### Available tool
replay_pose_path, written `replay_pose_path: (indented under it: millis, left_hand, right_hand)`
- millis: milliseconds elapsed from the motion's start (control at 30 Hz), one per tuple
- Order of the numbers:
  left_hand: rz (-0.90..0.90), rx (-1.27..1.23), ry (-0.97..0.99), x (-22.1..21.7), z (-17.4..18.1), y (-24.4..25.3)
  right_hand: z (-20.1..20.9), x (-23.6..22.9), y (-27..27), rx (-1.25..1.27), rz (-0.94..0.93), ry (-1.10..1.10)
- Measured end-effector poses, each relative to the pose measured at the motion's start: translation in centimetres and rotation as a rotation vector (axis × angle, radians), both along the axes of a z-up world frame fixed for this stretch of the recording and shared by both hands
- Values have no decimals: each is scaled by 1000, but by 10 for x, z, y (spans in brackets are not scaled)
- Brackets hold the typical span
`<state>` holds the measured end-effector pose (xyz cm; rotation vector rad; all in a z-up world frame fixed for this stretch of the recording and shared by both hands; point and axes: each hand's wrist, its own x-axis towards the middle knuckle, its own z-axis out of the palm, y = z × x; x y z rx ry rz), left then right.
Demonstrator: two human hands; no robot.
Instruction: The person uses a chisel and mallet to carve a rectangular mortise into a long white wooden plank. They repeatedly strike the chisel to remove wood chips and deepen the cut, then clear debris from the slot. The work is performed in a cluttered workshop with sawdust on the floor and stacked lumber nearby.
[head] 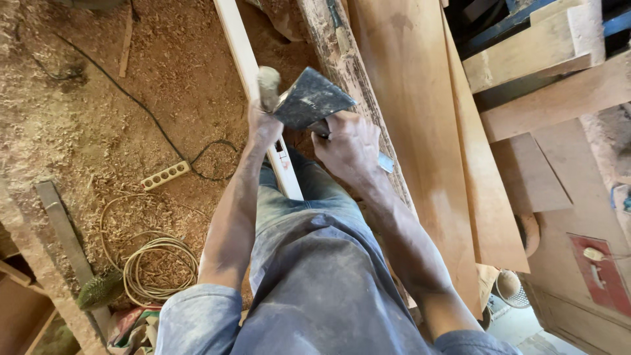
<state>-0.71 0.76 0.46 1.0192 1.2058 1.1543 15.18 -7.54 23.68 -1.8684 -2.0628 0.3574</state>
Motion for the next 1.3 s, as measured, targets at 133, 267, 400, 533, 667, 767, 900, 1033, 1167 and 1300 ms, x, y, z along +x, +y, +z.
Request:
replay_pose_path:
  millis: [133,267,400,533,667,767,900,1033,1167,1300]
  left_hand:
    - [97,-89,-16,-15,0,3]
    - [161,-199,-141,-35,-7,8]
    - [177,-140,-381,-64,-24,9]
    - [58,57,-636,-88,-39,-1]
    - [66,4,-740,-99,-45,-11]
    - [52,4,-817,-102,-43,-9]
    - [94,38,-770,-100,-43,-11]
    - [136,26,-888,-94,-45,-12]
    - [157,1,-796,-95,-49,-12]
    - [166,-1,-754,-98,-50,-9]
  right_hand:
    - [-3,11,1,23,1,14]
    - [-5,16,3,-29,-12,-1]
    - [-6,19,2,26,26,44]
    - [-4,15,3,92,35,18]
    - [-5,11,1,-5,2,52]
    - [-5,11,2,-19,24,95]
    - [-5,11,3,-27,15,50]
    - [-3,11,4,14,42,100]
    - [-4,11,2,-24,10,89]
    - [-5,10,3,-59,1,116]
